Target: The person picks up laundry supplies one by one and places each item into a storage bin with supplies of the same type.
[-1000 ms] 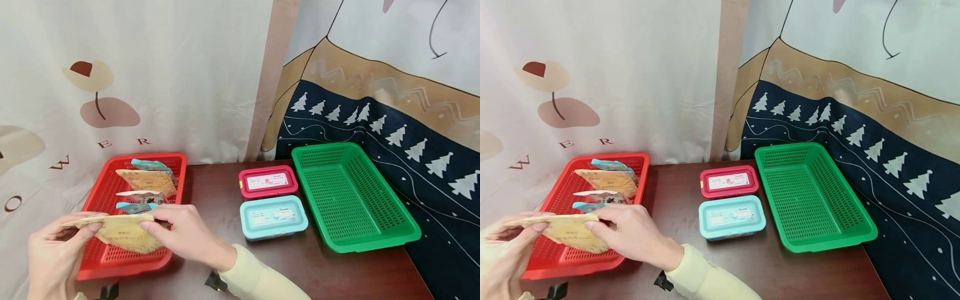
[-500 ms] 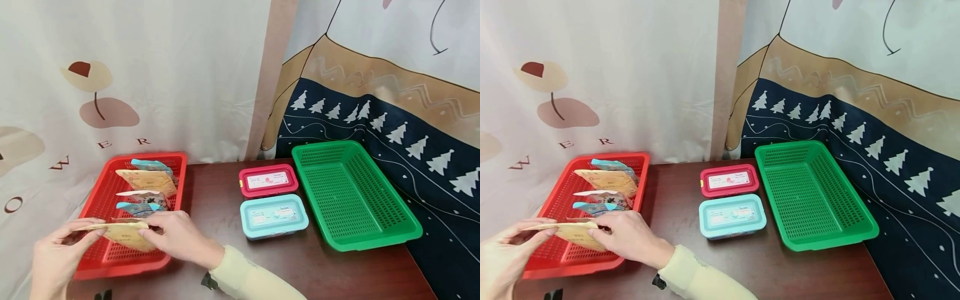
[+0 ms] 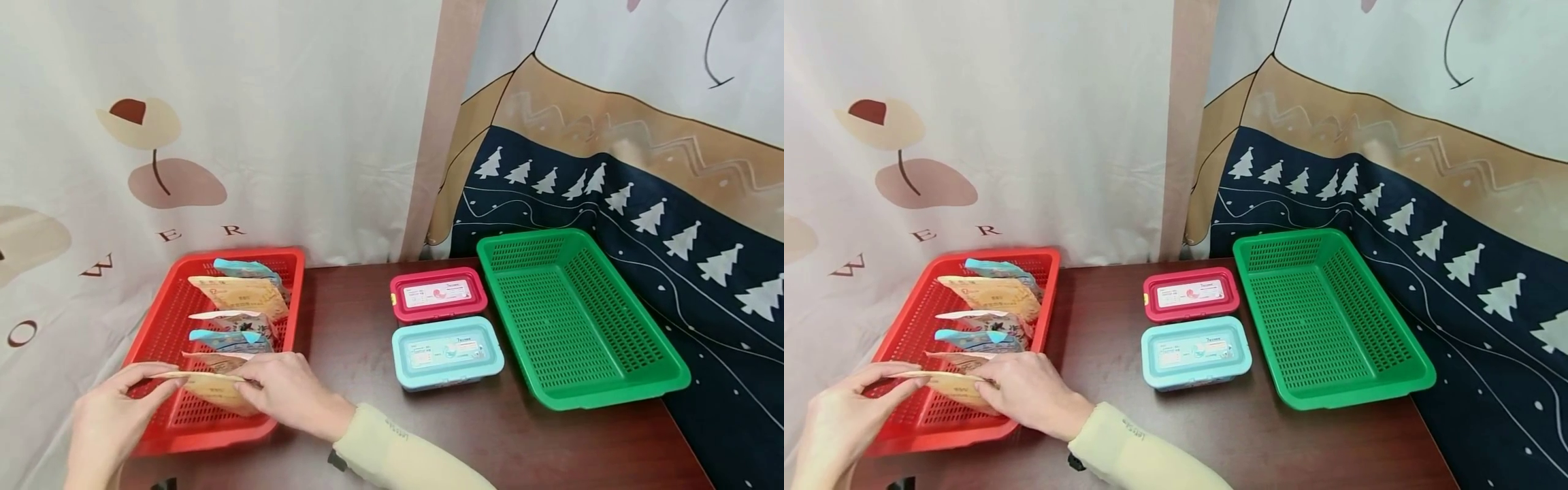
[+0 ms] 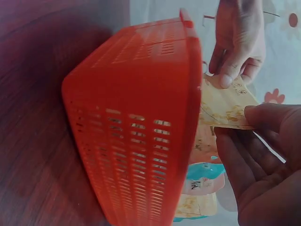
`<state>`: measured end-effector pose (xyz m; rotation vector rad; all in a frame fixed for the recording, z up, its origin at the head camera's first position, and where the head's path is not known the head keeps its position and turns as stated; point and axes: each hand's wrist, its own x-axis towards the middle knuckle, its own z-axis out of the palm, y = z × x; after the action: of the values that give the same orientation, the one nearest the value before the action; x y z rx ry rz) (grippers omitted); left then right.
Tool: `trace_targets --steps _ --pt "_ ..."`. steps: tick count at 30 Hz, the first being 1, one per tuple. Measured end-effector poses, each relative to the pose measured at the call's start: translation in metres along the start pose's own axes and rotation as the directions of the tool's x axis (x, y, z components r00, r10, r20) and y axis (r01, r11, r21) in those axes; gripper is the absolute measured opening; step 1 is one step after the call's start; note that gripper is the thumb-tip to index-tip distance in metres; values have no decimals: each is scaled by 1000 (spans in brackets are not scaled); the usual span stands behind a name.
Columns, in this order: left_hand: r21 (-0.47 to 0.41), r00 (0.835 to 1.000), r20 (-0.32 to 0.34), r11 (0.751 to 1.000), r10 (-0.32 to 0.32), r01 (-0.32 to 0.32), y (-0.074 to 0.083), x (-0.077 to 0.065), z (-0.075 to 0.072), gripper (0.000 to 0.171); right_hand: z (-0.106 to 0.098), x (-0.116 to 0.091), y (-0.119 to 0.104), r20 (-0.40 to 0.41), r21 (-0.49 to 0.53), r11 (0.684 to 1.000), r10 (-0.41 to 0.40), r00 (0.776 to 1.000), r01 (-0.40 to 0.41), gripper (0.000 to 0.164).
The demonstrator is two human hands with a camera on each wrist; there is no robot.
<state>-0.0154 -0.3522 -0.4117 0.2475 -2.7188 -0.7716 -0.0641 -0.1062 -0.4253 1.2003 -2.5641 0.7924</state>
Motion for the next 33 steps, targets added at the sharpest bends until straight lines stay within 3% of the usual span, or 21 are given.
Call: trace_targets --steps 3,8,11,19,25,29,33 --pt "63 998 -9 996 64 -63 0 2 3 22 2 0 1 22 -48 999 8 1000 -7 20" --pt "136 999 24 989 47 -50 0 4 5 22 7 -2 2 25 -105 994 12 1000 -9 17" --pt "137 998 62 990 27 -36 1 3 4 26 8 -2 3 36 -95 995 24 999 -20 16" --pt "97 985 170 995 15 -31 17 1 -7 61 -5 -5 5 70 -23 998 61 996 -60 28" --pt "46 994 98 997 57 -62 33 -7 -16 64 -26 -14 9 30 100 990 97 995 -100 34" --pt "30 998 -2 997 64 -64 47 -11 -16 59 -44 -23 14 -43 178 978 121 992 -112 34" --pt "-11 991 -120 998 66 -68 64 -13 -15 54 -62 -33 20 -127 195 973 146 981 -119 33"
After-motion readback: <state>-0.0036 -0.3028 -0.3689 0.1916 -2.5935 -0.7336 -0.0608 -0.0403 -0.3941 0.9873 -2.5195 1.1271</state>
